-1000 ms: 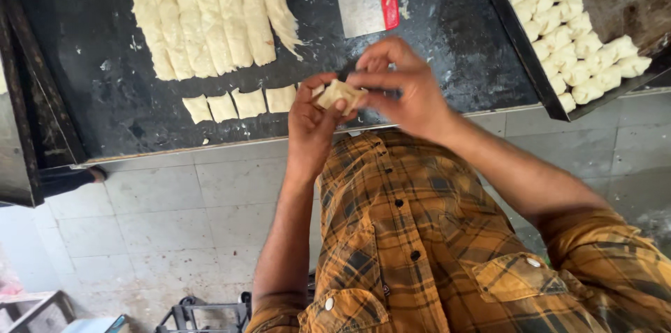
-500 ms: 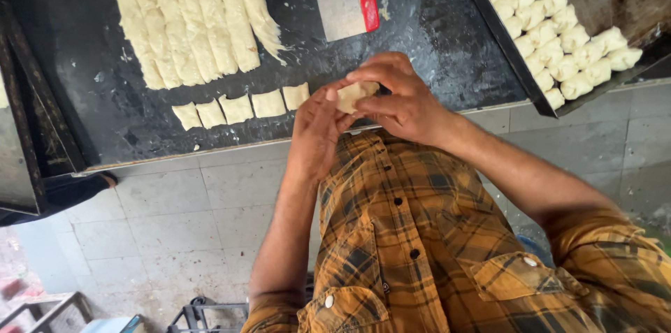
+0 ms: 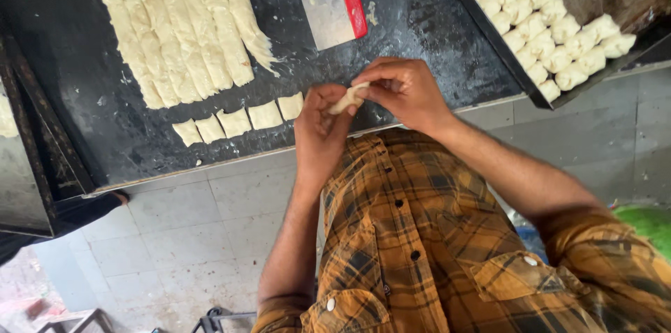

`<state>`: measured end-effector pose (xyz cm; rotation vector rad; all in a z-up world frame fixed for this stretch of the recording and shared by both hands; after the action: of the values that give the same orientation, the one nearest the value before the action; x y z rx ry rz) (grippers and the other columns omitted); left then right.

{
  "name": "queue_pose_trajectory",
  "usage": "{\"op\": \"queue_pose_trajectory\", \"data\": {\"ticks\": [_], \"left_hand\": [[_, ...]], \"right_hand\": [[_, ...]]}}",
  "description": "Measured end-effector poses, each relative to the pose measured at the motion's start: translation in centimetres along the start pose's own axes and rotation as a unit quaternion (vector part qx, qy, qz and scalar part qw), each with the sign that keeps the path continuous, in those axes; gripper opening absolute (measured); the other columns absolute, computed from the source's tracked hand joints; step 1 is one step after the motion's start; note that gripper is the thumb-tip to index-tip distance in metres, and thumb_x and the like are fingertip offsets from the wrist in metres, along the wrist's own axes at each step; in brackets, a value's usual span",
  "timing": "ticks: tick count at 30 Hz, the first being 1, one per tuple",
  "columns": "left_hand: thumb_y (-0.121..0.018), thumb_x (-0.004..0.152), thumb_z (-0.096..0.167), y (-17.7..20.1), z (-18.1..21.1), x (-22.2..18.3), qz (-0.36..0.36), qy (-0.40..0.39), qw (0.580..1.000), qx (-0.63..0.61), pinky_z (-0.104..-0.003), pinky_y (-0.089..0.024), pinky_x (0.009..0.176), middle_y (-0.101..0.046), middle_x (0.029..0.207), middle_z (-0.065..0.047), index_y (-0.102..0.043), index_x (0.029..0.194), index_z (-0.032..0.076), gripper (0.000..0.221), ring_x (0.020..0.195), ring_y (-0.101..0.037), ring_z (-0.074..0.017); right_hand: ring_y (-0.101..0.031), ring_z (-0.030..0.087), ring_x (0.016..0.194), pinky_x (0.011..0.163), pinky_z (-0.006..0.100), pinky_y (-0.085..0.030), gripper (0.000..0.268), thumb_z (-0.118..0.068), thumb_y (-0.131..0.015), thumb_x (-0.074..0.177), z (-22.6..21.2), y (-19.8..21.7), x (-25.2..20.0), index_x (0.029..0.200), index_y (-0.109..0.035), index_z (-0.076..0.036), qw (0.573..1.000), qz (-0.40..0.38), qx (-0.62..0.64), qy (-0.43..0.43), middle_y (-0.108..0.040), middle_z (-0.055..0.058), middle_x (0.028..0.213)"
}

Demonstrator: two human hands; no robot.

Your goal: The person shapes small pieces of dough by hand, rolling and pinching them into uniform rounds and placing them into a large metal tray.

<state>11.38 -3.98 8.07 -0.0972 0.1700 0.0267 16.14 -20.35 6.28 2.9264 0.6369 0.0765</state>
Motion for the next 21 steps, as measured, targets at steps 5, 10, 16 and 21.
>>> {"op": "queue_pose_trajectory", "data": {"ticks": [5,10,16,21], "left_hand": [[-0.061,0.101,-0.005,0.1,-1.2,0.0,-0.063,0.068,0.996,-0.001,-0.027,-0.057,0.087,-0.073,0.113,-0.01,-0.061,0.136,-0.005,0.035,0.101,-0.069,-0.012],[-0.05,0.107,0.002,0.1,-3.0,0.5,-0.061,0.167,0.937,-0.301,-0.032,-0.058,0.094,-0.069,0.118,-0.008,-0.059,0.139,-0.006,0.035,0.103,-0.067,-0.013],[-0.049,0.11,0.005,-0.8,-0.8,0.5,-0.128,0.089,0.978,-0.139,-0.036,-0.055,0.106,-0.064,0.129,-0.014,-0.055,0.144,-0.006,0.036,0.117,-0.064,-0.0178],[-0.047,0.116,0.028,-1.4,0.4,0.4,-0.19,0.057,0.971,-0.13,-0.04,-0.051,0.116,-0.061,0.145,-0.019,-0.054,0.147,-0.007,0.047,0.134,-0.062,-0.0257]], "right_hand": [[-0.067,0.02,0.108,0.096,0.036,-0.053,0.041,-0.02,-0.084,0.091,-4.3,-1.4,-1.1,0.13,-0.069,-0.018,0.928,-0.03,-0.288,0.234,-0.07,0.002,0.12],[-0.052,0.029,0.127,0.104,0.047,-0.045,0.055,-0.025,-0.088,0.084,-5.3,-1.6,-2.0,0.135,-0.068,-0.017,0.899,-0.013,-0.342,0.273,-0.055,0.011,0.141],[-0.051,0.031,0.144,0.123,0.047,-0.049,0.041,-0.008,-0.079,0.094,-4.9,-0.3,0.4,0.133,-0.066,-0.015,0.99,0.004,-0.034,0.134,-0.044,0.013,0.156],[-0.064,0.033,0.124,0.104,0.05,-0.056,0.062,-0.011,-0.08,0.087,-2.3,-2.0,0.4,0.144,-0.055,-0.006,0.797,-0.064,0.564,-0.204,-0.058,0.019,0.14]]}}
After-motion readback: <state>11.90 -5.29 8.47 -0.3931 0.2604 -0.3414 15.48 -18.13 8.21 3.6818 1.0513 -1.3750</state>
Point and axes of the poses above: each hand's wrist, its own x-axis towards the middle knuckle, its own y-axis out of the back of the hand, z = x × y, the point moved 7 cm from there along x, towards the middle knuckle
